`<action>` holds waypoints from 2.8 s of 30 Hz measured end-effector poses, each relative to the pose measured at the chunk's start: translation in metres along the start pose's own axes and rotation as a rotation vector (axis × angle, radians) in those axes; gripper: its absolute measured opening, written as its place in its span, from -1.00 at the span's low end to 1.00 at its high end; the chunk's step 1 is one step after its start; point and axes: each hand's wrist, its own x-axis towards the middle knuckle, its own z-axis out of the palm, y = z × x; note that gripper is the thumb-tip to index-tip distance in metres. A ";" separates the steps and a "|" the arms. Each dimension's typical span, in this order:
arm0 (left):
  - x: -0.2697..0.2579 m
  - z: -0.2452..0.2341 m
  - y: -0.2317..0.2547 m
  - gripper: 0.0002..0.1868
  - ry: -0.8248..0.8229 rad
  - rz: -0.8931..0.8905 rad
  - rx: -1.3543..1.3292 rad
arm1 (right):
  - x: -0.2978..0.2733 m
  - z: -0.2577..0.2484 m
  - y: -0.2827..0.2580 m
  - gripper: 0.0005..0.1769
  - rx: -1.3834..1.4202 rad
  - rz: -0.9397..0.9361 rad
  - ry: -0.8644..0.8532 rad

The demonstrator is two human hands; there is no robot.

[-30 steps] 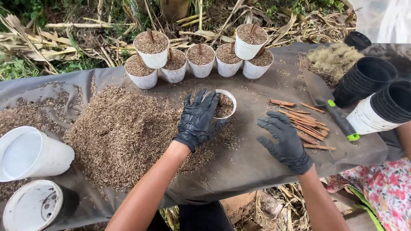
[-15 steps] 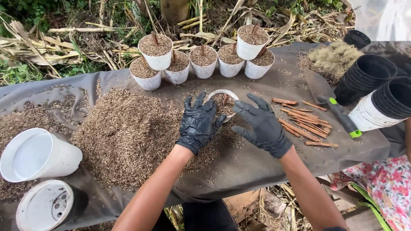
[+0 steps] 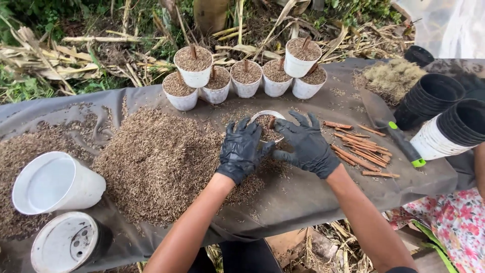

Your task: Planting wooden cuttings into small white pots filled with soil substrate at a potting station.

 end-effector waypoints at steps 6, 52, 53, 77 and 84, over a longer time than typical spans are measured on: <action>-0.002 -0.011 0.008 -0.29 -0.054 -0.034 0.088 | 0.008 0.029 0.013 -0.01 -0.053 -0.008 -0.032; 0.003 -0.033 0.015 -0.25 -0.237 0.148 -0.033 | -0.011 0.059 0.004 -0.62 -0.189 -0.243 0.272; 0.004 -0.027 0.014 -0.21 -0.239 0.127 -0.013 | -0.008 0.071 0.007 -0.71 -0.195 -0.237 0.307; -0.006 -0.018 0.010 -0.37 -0.040 0.180 -0.020 | 0.004 0.069 0.025 -0.65 -0.061 -0.210 0.325; -0.002 -0.029 0.017 -0.37 -0.093 0.117 -0.043 | 0.005 0.091 0.036 -0.60 0.170 -0.210 0.445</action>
